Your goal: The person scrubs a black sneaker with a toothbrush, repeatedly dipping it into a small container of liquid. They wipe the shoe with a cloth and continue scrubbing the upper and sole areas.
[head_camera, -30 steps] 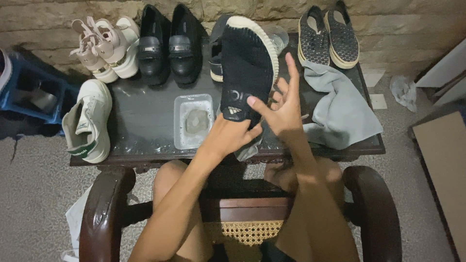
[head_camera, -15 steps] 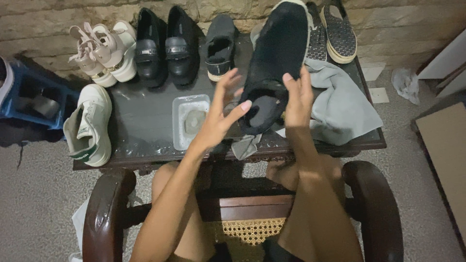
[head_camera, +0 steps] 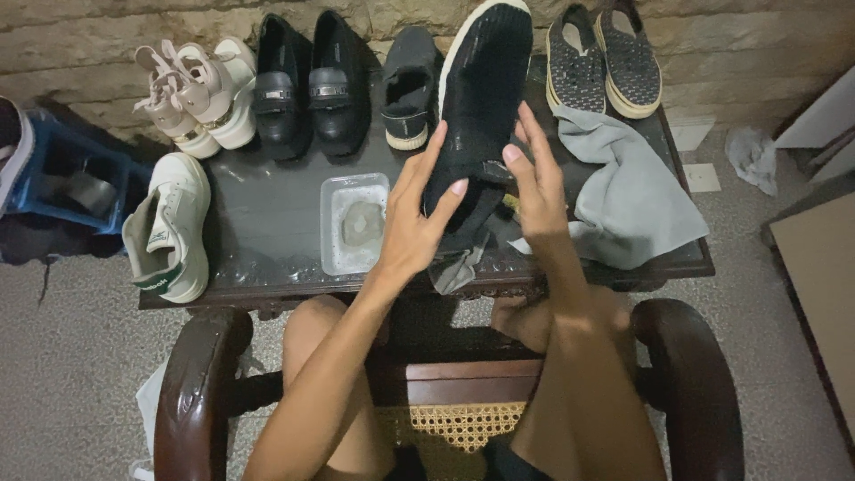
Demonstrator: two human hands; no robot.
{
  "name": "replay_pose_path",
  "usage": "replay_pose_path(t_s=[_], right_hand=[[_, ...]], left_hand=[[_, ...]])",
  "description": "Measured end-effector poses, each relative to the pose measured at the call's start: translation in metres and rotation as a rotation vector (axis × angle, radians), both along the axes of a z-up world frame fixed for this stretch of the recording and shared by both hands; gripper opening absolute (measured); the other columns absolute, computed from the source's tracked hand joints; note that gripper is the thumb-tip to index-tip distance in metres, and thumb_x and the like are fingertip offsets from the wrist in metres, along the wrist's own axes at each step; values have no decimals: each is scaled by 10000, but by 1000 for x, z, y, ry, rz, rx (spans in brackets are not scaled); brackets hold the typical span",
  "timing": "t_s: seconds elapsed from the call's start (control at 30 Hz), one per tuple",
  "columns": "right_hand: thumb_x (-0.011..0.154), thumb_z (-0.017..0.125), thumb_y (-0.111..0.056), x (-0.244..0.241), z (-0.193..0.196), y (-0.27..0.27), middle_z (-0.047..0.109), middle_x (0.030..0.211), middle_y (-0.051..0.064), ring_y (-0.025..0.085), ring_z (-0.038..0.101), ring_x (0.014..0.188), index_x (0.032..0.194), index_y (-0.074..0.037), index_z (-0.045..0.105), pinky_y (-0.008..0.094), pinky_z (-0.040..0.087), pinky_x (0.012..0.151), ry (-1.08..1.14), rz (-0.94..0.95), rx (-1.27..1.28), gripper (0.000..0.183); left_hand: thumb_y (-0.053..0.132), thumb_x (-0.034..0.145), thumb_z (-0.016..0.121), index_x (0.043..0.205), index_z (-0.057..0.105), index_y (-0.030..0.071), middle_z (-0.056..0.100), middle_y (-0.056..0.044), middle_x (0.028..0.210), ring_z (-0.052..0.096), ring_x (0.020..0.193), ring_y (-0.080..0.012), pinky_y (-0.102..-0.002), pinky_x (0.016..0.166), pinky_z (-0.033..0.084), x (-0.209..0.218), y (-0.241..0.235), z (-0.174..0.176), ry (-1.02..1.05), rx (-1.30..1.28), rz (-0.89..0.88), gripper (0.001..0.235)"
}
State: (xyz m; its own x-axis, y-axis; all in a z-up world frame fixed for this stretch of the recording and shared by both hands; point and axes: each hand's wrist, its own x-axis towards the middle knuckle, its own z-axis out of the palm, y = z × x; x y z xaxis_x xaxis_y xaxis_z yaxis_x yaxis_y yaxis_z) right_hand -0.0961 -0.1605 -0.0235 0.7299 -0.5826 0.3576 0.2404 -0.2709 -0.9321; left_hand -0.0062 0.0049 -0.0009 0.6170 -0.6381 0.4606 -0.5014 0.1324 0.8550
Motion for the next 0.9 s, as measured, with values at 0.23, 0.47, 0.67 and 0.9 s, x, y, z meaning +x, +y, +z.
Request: replay_pose_path(t_s=[0.23,0.47,0.67,0.9], right_hand=[[855,831,-110,-14,22,-2,319,1630,146,324,617,1253,1596,-109,324,380,611,910,68,179,-166,898],[950,708,-48,-1,12,-19,482,1556,79,173,665,1160,1387,-96,608,287,613,928,2,226,-47,451],[1022,636,-54,-1,-32,-69,722,1028,240,327,738,812,1267,22,673,404,605,598,317,-68,-364,259],[932,651,-5,22,-78,-91,744,962,223,378,743,876,1109,-39,758,456,586,686,724,-251,-474,210]], left_hand=[[387,1051,629,1591,394,263,630,-146,1295,622,1212,-312,-463,1077,449,3,1,-3,-59,4,158,602],[377,1002,681,1592,381,152,547,-236,1410,547,1320,-388,-516,1156,372,8,-5,-8,91,-143,150,699],[321,1029,674,1582,398,124,528,-218,1438,521,1326,-351,-508,1159,365,31,3,-14,128,-218,208,649],[384,1040,603,1605,363,158,543,-187,1369,499,1318,-310,-472,1168,351,35,11,-15,88,-229,157,654]])
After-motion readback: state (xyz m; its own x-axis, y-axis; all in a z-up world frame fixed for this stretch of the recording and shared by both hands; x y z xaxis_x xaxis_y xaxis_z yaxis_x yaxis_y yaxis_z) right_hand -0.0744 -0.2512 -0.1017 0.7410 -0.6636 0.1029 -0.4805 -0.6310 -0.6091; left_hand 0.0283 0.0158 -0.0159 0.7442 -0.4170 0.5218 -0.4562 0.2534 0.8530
